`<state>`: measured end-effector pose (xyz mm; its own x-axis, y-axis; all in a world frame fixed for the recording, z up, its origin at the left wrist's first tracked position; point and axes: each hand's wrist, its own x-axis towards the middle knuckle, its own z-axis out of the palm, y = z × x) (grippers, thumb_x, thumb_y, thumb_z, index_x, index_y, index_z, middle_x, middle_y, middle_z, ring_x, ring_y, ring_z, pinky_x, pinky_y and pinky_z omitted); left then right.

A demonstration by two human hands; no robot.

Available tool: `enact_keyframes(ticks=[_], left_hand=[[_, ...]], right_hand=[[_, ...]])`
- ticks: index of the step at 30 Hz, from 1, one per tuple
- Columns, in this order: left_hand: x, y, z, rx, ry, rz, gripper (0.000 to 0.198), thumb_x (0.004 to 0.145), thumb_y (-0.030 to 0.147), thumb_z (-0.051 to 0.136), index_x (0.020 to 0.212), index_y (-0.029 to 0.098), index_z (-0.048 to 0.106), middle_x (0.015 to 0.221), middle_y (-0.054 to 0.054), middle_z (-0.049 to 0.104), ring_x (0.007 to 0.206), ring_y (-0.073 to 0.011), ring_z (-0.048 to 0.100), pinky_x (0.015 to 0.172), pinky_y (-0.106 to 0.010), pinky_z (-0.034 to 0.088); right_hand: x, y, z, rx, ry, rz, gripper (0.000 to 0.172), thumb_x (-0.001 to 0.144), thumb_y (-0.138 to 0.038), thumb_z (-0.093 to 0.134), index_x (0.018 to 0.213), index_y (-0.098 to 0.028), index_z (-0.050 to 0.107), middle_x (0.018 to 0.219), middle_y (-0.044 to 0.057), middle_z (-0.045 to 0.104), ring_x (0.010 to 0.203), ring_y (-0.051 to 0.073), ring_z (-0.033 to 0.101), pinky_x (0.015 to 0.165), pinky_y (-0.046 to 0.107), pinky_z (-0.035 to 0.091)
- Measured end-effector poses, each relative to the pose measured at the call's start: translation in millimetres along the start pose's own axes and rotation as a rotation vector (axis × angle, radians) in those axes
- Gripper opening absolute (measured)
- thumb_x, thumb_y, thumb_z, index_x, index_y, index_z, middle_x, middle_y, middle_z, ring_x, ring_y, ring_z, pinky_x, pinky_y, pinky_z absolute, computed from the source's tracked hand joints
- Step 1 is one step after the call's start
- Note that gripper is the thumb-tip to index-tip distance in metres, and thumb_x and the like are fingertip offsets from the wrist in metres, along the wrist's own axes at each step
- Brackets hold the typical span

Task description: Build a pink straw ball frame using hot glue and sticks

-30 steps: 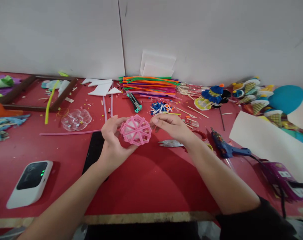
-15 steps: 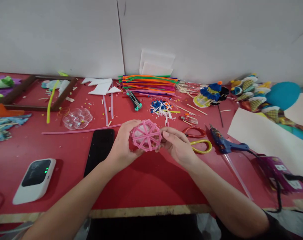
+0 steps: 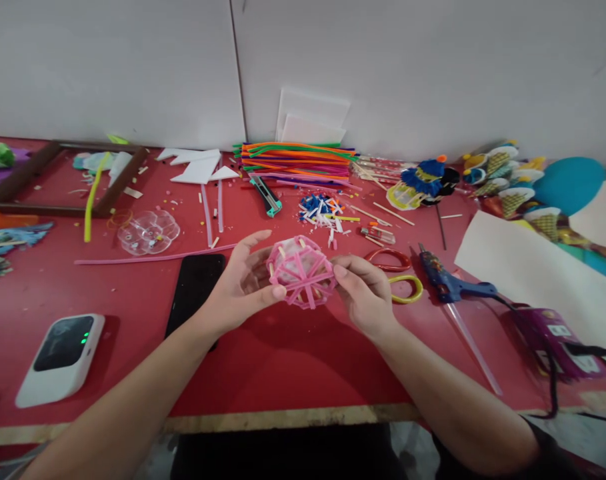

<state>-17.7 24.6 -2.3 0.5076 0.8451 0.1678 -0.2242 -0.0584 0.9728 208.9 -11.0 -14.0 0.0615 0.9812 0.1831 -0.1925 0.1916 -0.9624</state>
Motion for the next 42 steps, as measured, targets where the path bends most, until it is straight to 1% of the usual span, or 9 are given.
enact_keyframes(ticks=[5,10,13,16,23,29,33,37,42], left_hand=[[-1,9,8.6,-0.121,0.071,-0.021,0.075,0.079,0.035,0.087,0.141,0.033,0.045,0.14,-0.009,0.062,0.123,-0.0229,0.065,0.099,-0.031,0.056],[0,14,12.1,-0.111,0.119,-0.06,0.071,0.079,0.027,0.086,0.139,0.031,0.048,0.125,-0.006,0.069,0.109,-0.0187,0.07,0.096,-0.029,0.056],[1,15,11.6,-0.127,0.141,-0.055,0.069,0.078,0.027,0.087,0.136,0.031,0.051,0.126,-0.005,0.069,0.11,-0.0197,0.069,0.095,-0.03,0.056],[1,15,11.7,-0.155,0.151,-0.077,0.066,0.078,0.03,0.087,0.135,0.031,0.053,0.126,-0.005,0.068,0.11,-0.0188,0.069,0.094,-0.028,0.055],[1,14,13.3,-0.184,0.17,-0.109,0.065,0.078,0.032,0.087,0.134,0.031,0.055,0.129,-0.006,0.066,0.107,-0.0187,0.067,0.092,-0.029,0.055],[3,13,14.3,-0.197,0.173,-0.129,0.065,0.076,0.031,0.089,0.131,0.03,0.055,0.125,-0.005,0.067,0.106,-0.0186,0.068,0.089,-0.028,0.056],[3,13,14.6,-0.209,0.174,-0.147,0.065,0.076,0.031,0.09,0.131,0.03,0.055,0.124,-0.005,0.067,0.106,-0.0181,0.068,0.087,-0.027,0.056],[3,13,13.8,-0.217,0.174,-0.151,0.062,0.077,0.03,0.088,0.129,0.031,0.056,0.123,-0.004,0.067,0.101,-0.0156,0.068,0.088,-0.026,0.056],[3,14,13.7,-0.2,0.194,-0.161,0.062,0.077,0.031,0.088,0.129,0.028,0.056,0.123,-0.006,0.066,0.099,-0.0169,0.069,0.088,-0.029,0.057]], right_hand=[[-2,-3,2,-0.031,0.036,-0.027,0.023,0.089,-0.046,0.073,0.08,-0.025,0.075,0.074,0.0,0.068,0.068,0.015,0.058,0.065,0.028,0.05],[-2,-9,8,0.051,0.045,0.015,0.03,0.088,-0.053,0.067,0.078,-0.025,0.074,0.073,0.002,0.069,0.066,0.019,0.062,0.059,0.032,0.053],[-3,-11,7,0.043,-0.014,0.002,0.028,0.088,-0.05,0.069,0.078,-0.025,0.072,0.077,0.002,0.069,0.069,0.019,0.063,0.065,0.033,0.053],[-3,-11,6,0.02,-0.053,-0.029,0.029,0.09,-0.049,0.069,0.075,-0.024,0.069,0.074,0.001,0.065,0.07,0.018,0.06,0.069,0.033,0.051],[-3,-12,8,0.052,-0.059,-0.041,0.022,0.091,-0.04,0.073,0.076,-0.024,0.07,0.07,-0.002,0.064,0.064,0.013,0.056,0.061,0.027,0.047],[-3,-12,11,0.011,-0.014,-0.059,0.026,0.092,-0.034,0.072,0.069,-0.023,0.069,0.066,-0.002,0.065,0.06,0.011,0.056,0.058,0.024,0.047],[-4,-13,13,-0.029,0.044,-0.042,0.027,0.089,-0.037,0.074,0.067,-0.023,0.069,0.066,-0.002,0.067,0.061,0.012,0.058,0.059,0.025,0.049],[-5,-13,14,-0.032,0.041,-0.012,0.028,0.089,-0.042,0.074,0.069,-0.023,0.07,0.065,-0.001,0.068,0.061,0.013,0.06,0.06,0.027,0.051],[-6,-10,13,0.071,0.075,0.065,0.03,0.088,-0.052,0.071,0.079,-0.024,0.075,0.066,-0.001,0.068,0.058,0.015,0.063,0.058,0.03,0.055]])
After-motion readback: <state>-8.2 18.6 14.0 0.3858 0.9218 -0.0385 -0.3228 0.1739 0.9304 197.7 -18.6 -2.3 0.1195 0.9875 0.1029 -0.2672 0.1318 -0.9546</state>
